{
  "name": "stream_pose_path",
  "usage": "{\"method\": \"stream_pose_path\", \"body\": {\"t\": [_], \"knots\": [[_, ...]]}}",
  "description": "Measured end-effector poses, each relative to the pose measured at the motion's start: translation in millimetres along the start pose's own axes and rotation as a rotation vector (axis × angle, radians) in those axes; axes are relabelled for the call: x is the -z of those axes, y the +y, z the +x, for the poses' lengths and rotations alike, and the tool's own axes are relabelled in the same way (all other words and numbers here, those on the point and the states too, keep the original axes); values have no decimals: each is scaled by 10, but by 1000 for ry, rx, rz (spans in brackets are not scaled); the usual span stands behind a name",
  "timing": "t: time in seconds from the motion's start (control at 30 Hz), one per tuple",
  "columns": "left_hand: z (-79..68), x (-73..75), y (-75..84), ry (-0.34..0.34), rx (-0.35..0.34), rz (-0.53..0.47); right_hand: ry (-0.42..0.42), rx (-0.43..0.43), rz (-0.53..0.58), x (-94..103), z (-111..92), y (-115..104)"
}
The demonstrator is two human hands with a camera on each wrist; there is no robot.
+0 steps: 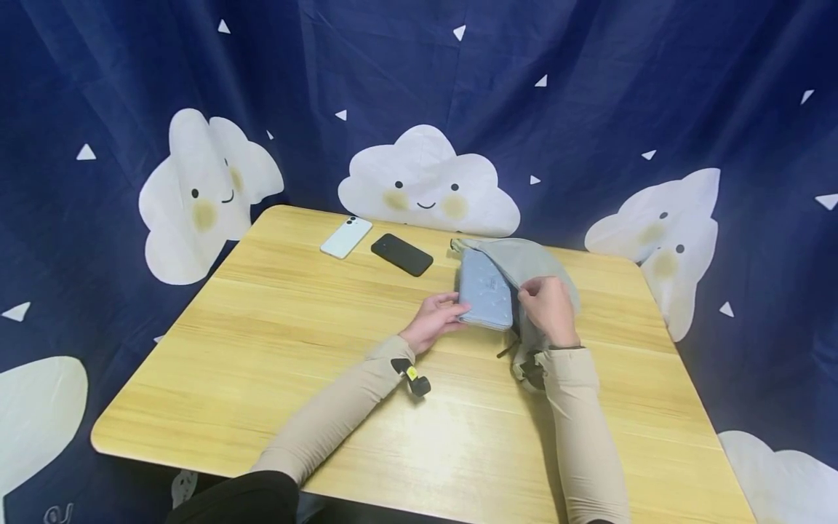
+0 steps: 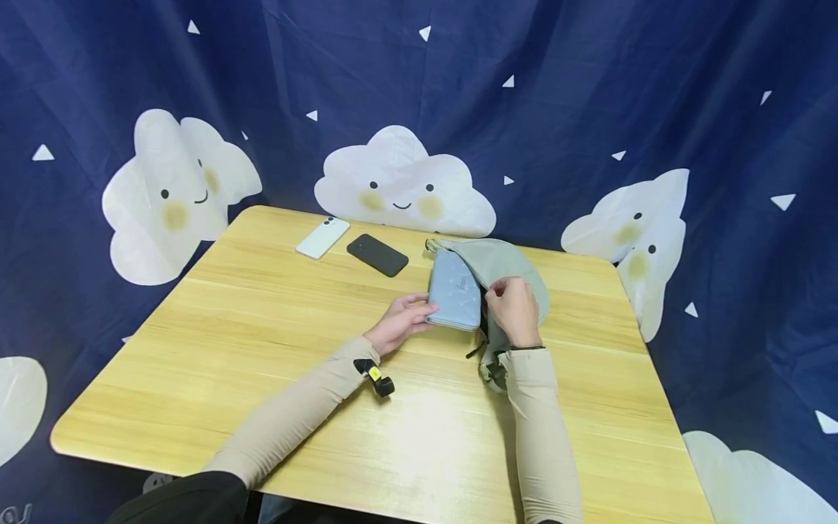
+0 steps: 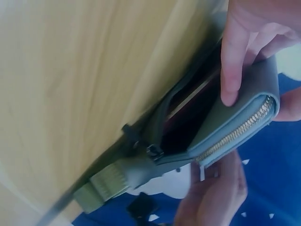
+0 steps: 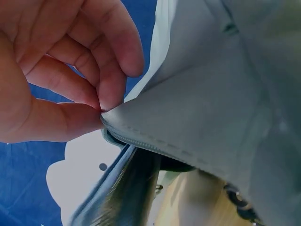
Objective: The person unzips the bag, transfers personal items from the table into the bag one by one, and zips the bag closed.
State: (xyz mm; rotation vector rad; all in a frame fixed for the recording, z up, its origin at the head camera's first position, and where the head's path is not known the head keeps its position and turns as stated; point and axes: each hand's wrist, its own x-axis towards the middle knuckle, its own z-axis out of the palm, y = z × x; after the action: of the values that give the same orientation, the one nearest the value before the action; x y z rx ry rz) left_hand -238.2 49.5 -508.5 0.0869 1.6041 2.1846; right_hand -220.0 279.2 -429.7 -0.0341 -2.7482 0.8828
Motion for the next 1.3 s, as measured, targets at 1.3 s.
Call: {"method": "stream_pose_path", "body": {"t": [1.3], "knots": [[37,-310,-104,97,-43,51,-56,45,91,26,41,61]]}}
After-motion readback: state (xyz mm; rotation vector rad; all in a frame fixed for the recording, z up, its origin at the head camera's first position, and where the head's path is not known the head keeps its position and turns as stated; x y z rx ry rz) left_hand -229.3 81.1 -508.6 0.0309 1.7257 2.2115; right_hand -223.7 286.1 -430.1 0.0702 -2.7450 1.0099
